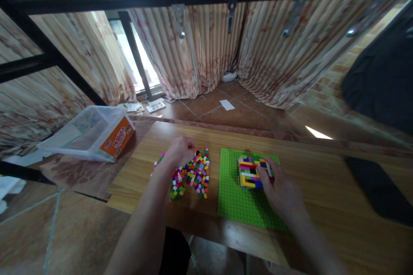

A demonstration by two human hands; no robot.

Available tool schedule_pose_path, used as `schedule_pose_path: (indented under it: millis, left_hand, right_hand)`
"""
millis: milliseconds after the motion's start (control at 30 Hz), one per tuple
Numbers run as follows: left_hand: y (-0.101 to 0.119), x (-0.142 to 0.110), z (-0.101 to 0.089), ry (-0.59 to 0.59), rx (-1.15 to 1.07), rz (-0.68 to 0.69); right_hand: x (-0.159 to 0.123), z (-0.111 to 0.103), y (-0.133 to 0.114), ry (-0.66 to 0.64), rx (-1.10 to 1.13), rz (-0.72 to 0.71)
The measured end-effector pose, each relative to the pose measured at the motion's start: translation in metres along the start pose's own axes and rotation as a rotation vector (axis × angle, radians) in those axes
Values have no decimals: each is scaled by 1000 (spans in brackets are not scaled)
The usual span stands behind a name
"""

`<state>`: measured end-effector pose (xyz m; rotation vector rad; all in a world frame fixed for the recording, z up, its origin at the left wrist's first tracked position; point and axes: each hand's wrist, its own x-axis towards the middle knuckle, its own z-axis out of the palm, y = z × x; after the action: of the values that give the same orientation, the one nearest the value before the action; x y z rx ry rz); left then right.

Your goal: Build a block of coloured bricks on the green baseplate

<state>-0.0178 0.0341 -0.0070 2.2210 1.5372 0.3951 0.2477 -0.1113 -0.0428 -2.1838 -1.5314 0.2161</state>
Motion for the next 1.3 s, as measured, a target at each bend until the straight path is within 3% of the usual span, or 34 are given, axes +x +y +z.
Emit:
schedule_pose_path:
  millis: [267,567,733,833,933,1300]
  left_hand:
    - [2,-9,-7,-181,-127,95]
    - [-14,-6,-7,-233,-249,168]
    - [19,-6,4,-171,-409,245]
    - [45,-8,16,-208,-455,274]
    - [64,-10,30,-151,-521,281]
    - [96,-15,61,40,-413,290]
  right_hand:
    - [0,-2,-2,-3,-8,-1]
    - [0,-2,-5,27,12,-7]
    - [0,-3,-7,22,16,-6]
    - [0,-3,-7,24,13,-5]
    - [0,-3,-7,23,12,-7]
    - [1,-6,-14,-6,7,52]
